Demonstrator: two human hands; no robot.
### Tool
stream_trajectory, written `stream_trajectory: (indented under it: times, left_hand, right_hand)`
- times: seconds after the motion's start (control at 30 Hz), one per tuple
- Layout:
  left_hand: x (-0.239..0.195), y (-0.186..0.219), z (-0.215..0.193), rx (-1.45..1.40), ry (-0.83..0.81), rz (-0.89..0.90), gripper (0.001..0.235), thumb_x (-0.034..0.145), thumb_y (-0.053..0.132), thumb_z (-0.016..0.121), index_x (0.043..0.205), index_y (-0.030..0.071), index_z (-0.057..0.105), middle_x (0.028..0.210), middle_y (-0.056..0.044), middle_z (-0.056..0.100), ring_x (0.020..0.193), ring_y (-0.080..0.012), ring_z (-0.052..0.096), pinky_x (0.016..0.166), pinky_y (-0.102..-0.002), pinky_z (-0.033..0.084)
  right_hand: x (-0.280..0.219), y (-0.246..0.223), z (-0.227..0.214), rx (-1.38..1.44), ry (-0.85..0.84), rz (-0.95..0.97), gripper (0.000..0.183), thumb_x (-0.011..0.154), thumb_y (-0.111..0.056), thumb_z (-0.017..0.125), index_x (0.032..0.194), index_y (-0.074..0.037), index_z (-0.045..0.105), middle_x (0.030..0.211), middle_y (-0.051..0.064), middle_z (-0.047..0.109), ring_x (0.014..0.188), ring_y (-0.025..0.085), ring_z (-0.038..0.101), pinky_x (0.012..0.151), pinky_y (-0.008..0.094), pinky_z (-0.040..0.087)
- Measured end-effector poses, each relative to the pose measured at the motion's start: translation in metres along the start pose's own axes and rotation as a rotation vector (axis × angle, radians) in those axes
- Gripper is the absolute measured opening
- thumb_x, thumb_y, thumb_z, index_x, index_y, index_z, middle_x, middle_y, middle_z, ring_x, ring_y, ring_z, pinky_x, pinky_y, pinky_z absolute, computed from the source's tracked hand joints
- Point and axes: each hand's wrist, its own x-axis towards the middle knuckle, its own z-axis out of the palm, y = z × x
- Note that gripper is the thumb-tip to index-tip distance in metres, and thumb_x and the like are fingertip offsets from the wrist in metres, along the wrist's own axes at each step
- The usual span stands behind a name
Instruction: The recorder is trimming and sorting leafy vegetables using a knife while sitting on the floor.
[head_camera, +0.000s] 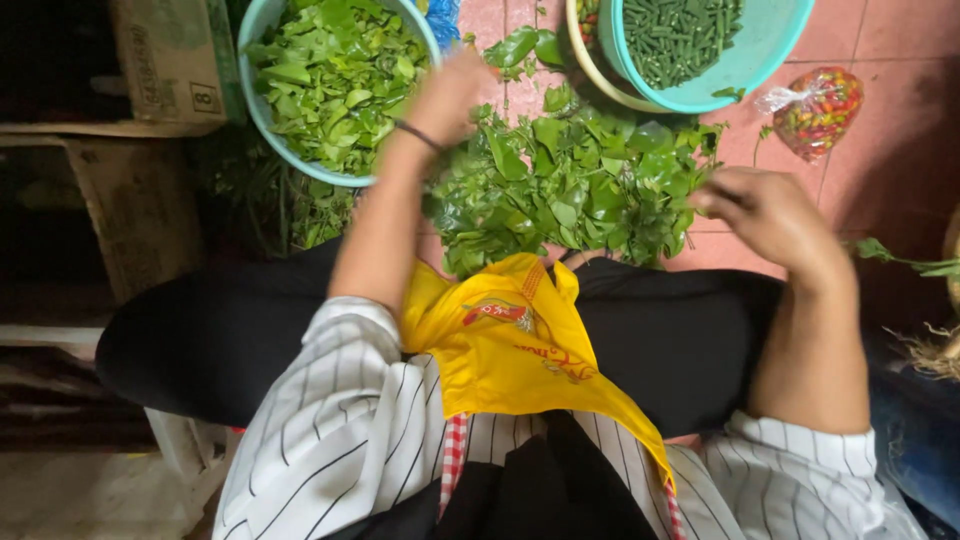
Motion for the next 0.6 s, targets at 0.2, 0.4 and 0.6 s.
stream_trajectory:
  times: [0.2,0.4,0.6]
  left_hand:
    - [-0.076,-0.146,-0.094,0.583,-0.007,-0.876,0.053,0.106,0.053,0.055,0.104,0.005,0.076,0.138,-0.022,0.053,0.129,-0.0436,0.04,0.098,-0.066,0.038]
    - [-0.058,-0.186,-0.064,0.864,0.165,-0.899,0.027,0.094,0.028,0.063,0.105,0.009,0.077,0.14,-0.012,0.054,0.133,-0.036,0.04,0.095,-0.061,0.043]
    - [0.038,-0.254,-0.015,0.763,0.377,-0.611,0.016,0.09,0.015,0.066,0.095,0.003,0.076,0.109,-0.022,0.067,0.104,-0.0409,0.061,0.088,-0.052,0.052]
  right_hand:
    - [-0.008,-0.006,-0.011,0.096,0.141,0.063,0.019,0.096,-0.02,0.071,0.112,-0.011,0.077,0.099,0.012,0.072,0.089,0.026,0.07,0.082,0.037,0.054]
    - [-0.005,-0.019,-0.009,-0.184,0.281,0.01,0.025,0.092,-0.025,0.078,0.111,-0.009,0.076,0.104,0.016,0.066,0.089,0.036,0.066,0.08,0.044,0.053]
    - [0.002,-0.022,-0.017,-0.186,0.228,0.142,0.03,0.093,-0.029,0.075,0.117,-0.01,0.075,0.1,0.017,0.064,0.082,0.039,0.065,0.075,0.048,0.053]
